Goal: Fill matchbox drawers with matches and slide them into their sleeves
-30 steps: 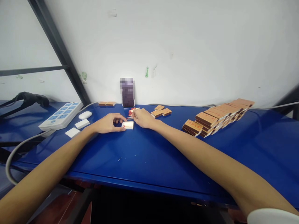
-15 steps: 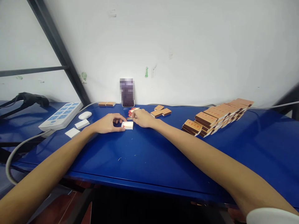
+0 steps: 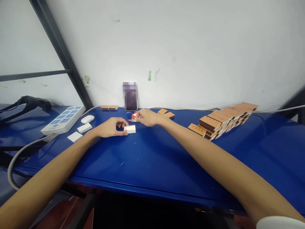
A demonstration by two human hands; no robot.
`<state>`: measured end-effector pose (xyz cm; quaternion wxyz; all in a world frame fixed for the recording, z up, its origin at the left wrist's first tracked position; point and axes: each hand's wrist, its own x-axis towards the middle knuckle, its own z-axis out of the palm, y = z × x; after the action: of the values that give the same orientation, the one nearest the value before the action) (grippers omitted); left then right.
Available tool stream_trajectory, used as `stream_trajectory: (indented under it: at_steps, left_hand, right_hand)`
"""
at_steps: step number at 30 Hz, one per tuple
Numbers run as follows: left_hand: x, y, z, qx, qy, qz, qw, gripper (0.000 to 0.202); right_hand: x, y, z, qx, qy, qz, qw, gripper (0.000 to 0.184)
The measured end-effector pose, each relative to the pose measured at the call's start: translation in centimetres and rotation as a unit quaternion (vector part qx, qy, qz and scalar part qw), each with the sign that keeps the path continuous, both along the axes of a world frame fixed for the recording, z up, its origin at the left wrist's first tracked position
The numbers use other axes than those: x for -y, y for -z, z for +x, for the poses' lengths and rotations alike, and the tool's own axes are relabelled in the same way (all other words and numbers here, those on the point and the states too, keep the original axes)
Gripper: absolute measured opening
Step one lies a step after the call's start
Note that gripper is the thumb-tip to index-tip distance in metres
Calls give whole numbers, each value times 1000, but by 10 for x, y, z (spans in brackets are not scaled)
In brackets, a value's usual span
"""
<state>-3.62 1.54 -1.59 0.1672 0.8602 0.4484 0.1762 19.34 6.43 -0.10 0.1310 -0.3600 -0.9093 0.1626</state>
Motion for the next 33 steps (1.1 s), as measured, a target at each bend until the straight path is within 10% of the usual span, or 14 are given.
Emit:
stream_trajectory:
  at_steps: [10, 33]
  left_hand:
    - [-1, 2, 0, 0, -12, 3, 1000, 45]
    - [2, 0, 2, -6, -10, -6, 1000, 45]
  right_hand:
    - [27, -14, -13, 48, -15, -29, 998, 10]
    - [-7, 26, 2, 56, 78, 95, 991, 16]
